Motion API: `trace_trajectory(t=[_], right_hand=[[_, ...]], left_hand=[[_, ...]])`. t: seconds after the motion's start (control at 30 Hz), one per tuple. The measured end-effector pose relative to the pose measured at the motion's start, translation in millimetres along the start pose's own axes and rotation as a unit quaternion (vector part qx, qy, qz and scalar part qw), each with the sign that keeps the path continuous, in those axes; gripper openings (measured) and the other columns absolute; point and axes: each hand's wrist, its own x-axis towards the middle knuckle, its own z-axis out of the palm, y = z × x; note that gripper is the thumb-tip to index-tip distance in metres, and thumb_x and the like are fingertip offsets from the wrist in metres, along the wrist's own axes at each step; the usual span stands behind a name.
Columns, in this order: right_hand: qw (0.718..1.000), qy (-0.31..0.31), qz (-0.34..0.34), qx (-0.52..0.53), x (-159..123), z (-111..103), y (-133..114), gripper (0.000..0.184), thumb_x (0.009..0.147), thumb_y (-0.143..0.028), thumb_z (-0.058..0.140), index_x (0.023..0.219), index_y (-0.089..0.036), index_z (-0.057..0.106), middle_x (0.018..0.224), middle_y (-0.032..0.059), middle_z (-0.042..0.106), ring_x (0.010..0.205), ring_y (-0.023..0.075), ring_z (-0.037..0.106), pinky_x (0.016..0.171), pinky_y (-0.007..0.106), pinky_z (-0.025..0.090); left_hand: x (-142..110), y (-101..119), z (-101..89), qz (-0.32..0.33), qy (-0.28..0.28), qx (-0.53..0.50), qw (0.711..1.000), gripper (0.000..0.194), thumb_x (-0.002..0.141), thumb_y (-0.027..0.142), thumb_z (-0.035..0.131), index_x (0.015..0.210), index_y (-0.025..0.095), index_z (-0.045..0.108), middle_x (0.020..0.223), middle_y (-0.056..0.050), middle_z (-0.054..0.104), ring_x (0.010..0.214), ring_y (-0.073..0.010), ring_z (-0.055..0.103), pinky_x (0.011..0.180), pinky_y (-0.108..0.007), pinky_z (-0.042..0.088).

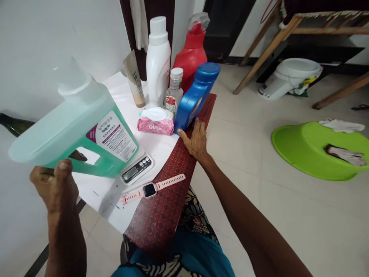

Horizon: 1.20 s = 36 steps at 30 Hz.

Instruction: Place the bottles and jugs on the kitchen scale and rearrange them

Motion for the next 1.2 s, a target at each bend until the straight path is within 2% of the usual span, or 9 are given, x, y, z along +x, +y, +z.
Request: trace_trajectory(t=[0.13,0.23,0.3,0.4,0.5,0.67,0.9,1.03,1.2], right_hand=[[0.998,0.038,-0.018,0.045,-2,-2,-2,0.106,0.098,-0.092,0.037,0.165,-0.010,0.041,0.141,0.0269,0.062,0.127,0.0400,0.065,0.114,0.067,0.051],[0.995,0.065,-0.016,0.073,-3,-4,-5,0.109,0.098,-0.095,0.026,0.162,-0.009,0.044,0.137,0.0265,0.064,0.125,0.0389,0.067,0.114,0.067,0.051],[0.992,0.078,-0.008,0.097,-3,-5,-6,0.110,0.098,-0.096,0.023,0.159,-0.008,0.045,0.135,0.0267,0.065,0.123,0.0383,0.068,0.115,0.066,0.051],[0.988,0.088,0.000,0.124,-4,-6,-8,0.106,0.099,-0.094,0.021,0.158,-0.010,0.046,0.134,0.0258,0.066,0.120,0.0369,0.069,0.114,0.065,0.051],[0.986,0.095,0.002,0.137,-4,-6,-9,0.103,0.101,-0.093,0.017,0.157,-0.011,0.047,0.135,0.0259,0.066,0.120,0.0361,0.069,0.114,0.065,0.052],[0.981,0.104,0.016,0.162,-5,-8,-12,0.107,0.099,-0.094,0.015,0.155,-0.009,0.048,0.134,0.0269,0.067,0.123,0.0364,0.069,0.114,0.063,0.052],[0.963,0.124,0.031,0.239,-6,-11,-16,0.103,0.100,-0.095,0.022,0.151,-0.010,0.052,0.135,0.0270,0.068,0.126,0.0380,0.069,0.113,0.062,0.051],[0.950,0.139,0.040,0.276,-6,-12,-14,0.096,0.101,-0.093,0.026,0.143,-0.012,0.059,0.132,0.0262,0.071,0.124,0.0378,0.069,0.113,0.061,0.051],[0.950,0.146,0.025,0.274,-7,-11,-11,0.090,0.102,-0.091,0.024,0.139,-0.019,0.061,0.130,0.0218,0.072,0.121,0.0373,0.070,0.111,0.065,0.052]], left_hand=[[-4,6,22.6,-0.026,0.035,-0.016,0.999,0.038,0.082,0.049,0.084,0.060,0.021,0.068,0.059,-0.001,0.061,0.056,-0.0174,0.059,0.054,-0.030,0.048],[-4,17,43.1,-0.052,0.112,-0.084,0.989,0.046,0.071,0.039,0.087,0.051,0.022,0.049,0.049,0.006,0.040,0.044,-0.0102,0.039,0.045,-0.027,0.033],[-3,27,51.3,-0.058,0.136,-0.105,0.983,0.049,0.064,0.034,0.086,0.049,0.022,0.041,0.048,0.007,0.032,0.043,-0.0079,0.032,0.042,-0.026,0.026],[-3,44,56.7,-0.053,0.128,-0.108,0.984,0.049,0.061,0.033,0.084,0.048,0.022,0.038,0.048,0.007,0.031,0.042,-0.0069,0.030,0.041,-0.025,0.023],[-6,61,66.7,-0.033,0.105,-0.137,0.985,0.057,0.063,0.043,0.089,0.050,0.021,0.038,0.047,0.007,0.030,0.041,-0.0065,0.028,0.041,-0.024,0.022],[-19,76,112.3,-0.070,0.051,-0.210,0.974,0.077,0.063,0.063,0.096,0.053,0.021,0.032,0.048,0.007,0.027,0.041,-0.0061,0.026,0.040,-0.024,0.022],[-37,61,177.3,-0.136,-0.015,-0.223,0.965,0.071,0.065,0.065,0.093,0.051,0.024,0.037,0.046,0.008,0.027,0.042,-0.0061,0.027,0.040,-0.025,0.025],[-36,45,196.5,-0.137,-0.009,-0.211,0.968,0.064,0.063,0.065,0.094,0.052,0.022,0.048,0.047,0.008,0.034,0.043,-0.0058,0.029,0.042,-0.024,0.027],[-37,27,207.6,-0.125,0.005,-0.193,0.973,0.055,0.064,0.060,0.097,0.060,0.020,0.059,0.052,0.007,0.042,0.047,-0.0068,0.034,0.047,-0.025,0.037]])
